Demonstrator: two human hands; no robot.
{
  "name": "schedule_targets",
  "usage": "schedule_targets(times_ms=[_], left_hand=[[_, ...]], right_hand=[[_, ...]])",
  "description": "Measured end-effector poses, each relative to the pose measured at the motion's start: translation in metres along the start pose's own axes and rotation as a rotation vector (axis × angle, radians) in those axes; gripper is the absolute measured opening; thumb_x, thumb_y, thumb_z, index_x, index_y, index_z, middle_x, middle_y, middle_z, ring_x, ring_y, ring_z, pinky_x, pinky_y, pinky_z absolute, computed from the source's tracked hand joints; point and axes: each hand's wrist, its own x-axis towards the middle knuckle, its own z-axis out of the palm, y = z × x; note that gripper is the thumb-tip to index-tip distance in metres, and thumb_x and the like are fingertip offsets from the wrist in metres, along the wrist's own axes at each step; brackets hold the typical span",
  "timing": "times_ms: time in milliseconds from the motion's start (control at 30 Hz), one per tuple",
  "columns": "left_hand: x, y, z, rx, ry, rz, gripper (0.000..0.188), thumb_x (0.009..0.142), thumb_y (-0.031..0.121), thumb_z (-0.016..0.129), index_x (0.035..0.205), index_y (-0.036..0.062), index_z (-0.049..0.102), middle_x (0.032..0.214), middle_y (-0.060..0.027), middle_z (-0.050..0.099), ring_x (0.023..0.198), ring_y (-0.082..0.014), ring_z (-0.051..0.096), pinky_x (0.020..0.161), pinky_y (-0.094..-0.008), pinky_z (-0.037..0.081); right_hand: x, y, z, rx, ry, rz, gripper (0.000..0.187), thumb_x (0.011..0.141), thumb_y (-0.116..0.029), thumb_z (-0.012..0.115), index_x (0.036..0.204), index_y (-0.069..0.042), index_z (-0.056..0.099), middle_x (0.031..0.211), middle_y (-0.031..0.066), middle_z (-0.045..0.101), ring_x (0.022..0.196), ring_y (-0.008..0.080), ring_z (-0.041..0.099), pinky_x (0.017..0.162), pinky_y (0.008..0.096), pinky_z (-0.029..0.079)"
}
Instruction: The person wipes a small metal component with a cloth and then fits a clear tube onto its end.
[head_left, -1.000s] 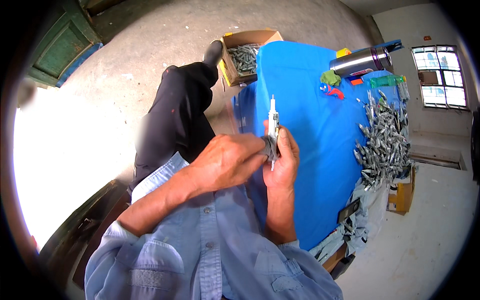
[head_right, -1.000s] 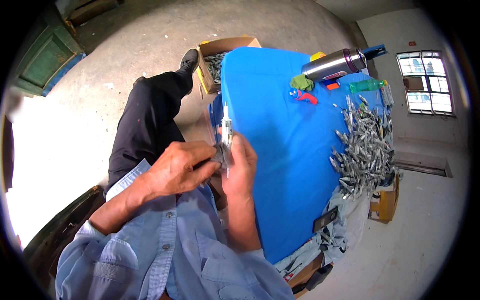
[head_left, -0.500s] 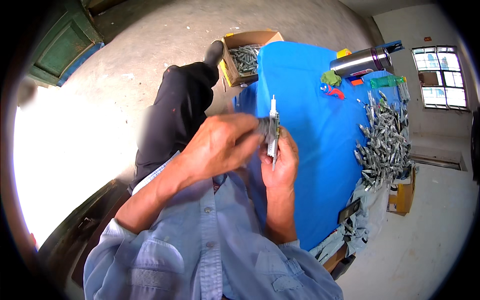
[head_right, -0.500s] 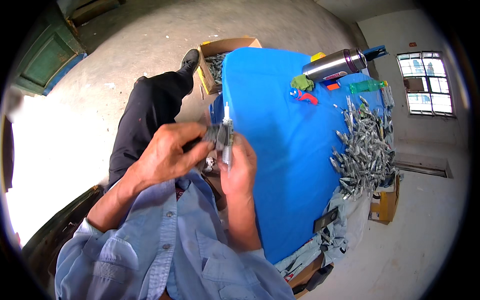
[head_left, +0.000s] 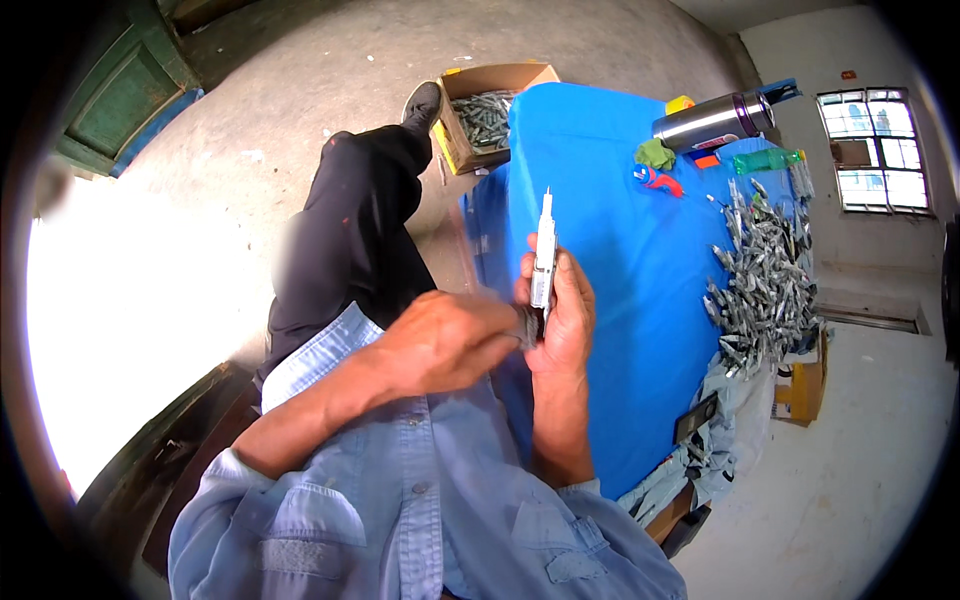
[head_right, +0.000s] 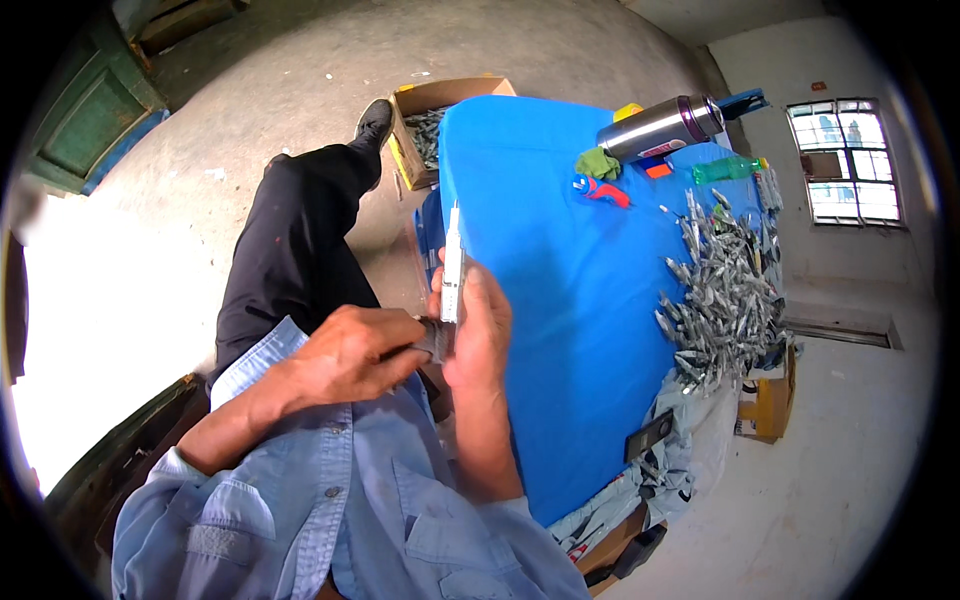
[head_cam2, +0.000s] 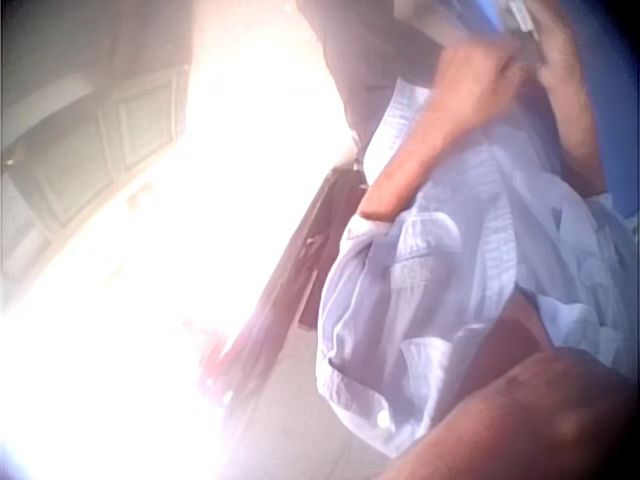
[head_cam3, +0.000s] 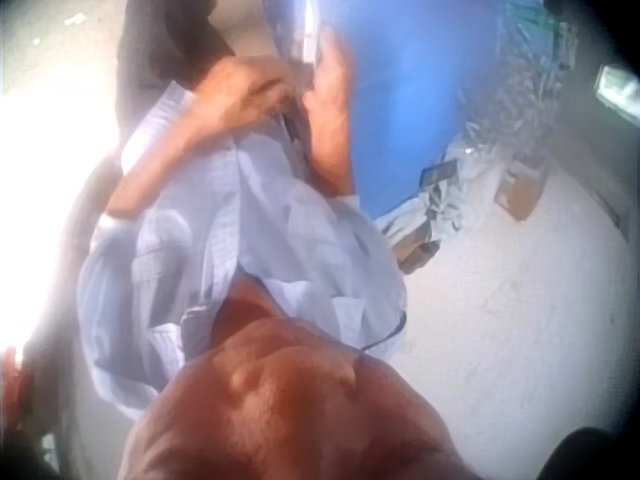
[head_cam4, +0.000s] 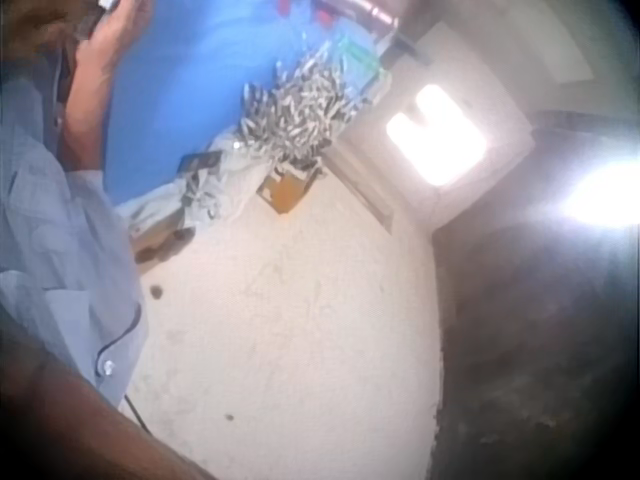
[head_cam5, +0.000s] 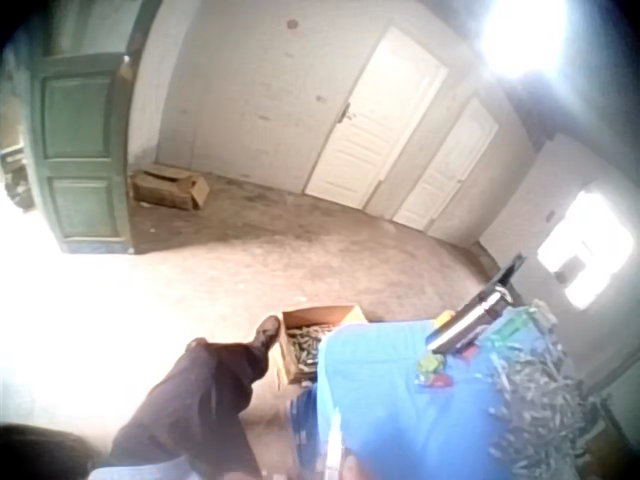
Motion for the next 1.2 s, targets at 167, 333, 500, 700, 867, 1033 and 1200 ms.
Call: schedule_targets(times_ms=[167,333,500,700,867,1033,1200], left_hand=[[0.003,0.004,-0.025,0.029,0.137,-0.041,0.012,0.084,0.007,0.071,0.088,-0.0028,0.064,0.076,-0.0200,0.062,0.070,-0.0382,0.063,0.063,-0.0443,0.051],[0.023,0.004,-0.035,0.021,0.301,-0.022,0.013,0.088,0.009,0.069,0.089,-0.0036,0.065,0.074,-0.0183,0.061,0.060,-0.0318,0.061,0.055,-0.0405,0.049],[0.023,0.004,-0.027,0.045,0.280,-0.003,0.012,0.087,0.009,0.069,0.087,-0.0025,0.064,0.077,-0.0189,0.063,0.065,-0.0358,0.063,0.059,-0.0420,0.051],[-0.002,0.004,0.000,0.119,0.082,-0.043,0.016,0.087,0.012,0.071,0.093,-0.0009,0.064,0.080,-0.0181,0.060,0.075,-0.0377,0.065,0.066,-0.0461,0.051],[-0.007,0.010,0.004,0.103,0.050,-0.092,0.016,0.086,0.011,0.073,0.092,-0.0010,0.064,0.078,-0.0177,0.060,0.072,-0.0368,0.064,0.063,-0.0453,0.050],[0.014,0.011,-0.014,0.146,0.234,-0.086,0.013,0.085,0.007,0.074,0.086,-0.0027,0.064,0.072,-0.0165,0.061,0.064,-0.0321,0.063,0.057,-0.0420,0.049],[0.059,0.015,-0.020,0.157,0.284,-0.135,0.013,0.091,0.008,0.067,0.090,-0.0057,0.067,0.069,-0.0141,0.065,0.063,-0.0189,0.070,0.053,-0.0323,0.053]], right_hand=[[0.000,0.001,0.007,0.034,0.112,0.007,0.033,0.108,-0.025,0.052,0.121,0.003,0.065,0.092,0.0058,0.067,0.063,0.0088,0.057,0.049,0.0208,0.042],[0.000,0.006,0.002,0.041,-0.120,0.017,0.031,0.108,-0.023,0.052,0.121,0.003,0.064,0.093,0.0068,0.068,0.061,0.0083,0.057,0.044,0.0201,0.039],[0.001,0.001,0.002,-0.026,-0.156,0.016,0.032,0.107,-0.023,0.054,0.120,0.004,0.065,0.095,0.0059,0.068,0.067,0.0085,0.059,0.051,0.0222,0.044],[0.007,0.005,0.002,-0.074,-0.095,0.020,0.037,0.106,-0.027,0.059,0.121,0.006,0.066,0.093,0.0055,0.068,0.079,0.0100,0.059,0.066,0.0248,0.048],[0.013,0.006,-0.009,-0.038,-0.141,0.064,0.042,0.106,-0.033,0.058,0.121,0.005,0.066,0.091,0.0055,0.067,0.074,0.0098,0.058,0.061,0.0238,0.045],[0.019,-0.005,-0.016,-0.027,-0.078,0.103,0.042,0.107,-0.033,0.053,0.125,0.003,0.065,0.091,0.0042,0.066,0.067,0.0078,0.054,0.052,0.0220,0.041],[0.025,-0.010,-0.025,-0.002,-0.188,0.083,0.038,0.109,-0.028,0.050,0.131,0.001,0.062,0.092,0.0023,0.066,0.063,0.0068,0.053,0.048,0.0209,0.038]])
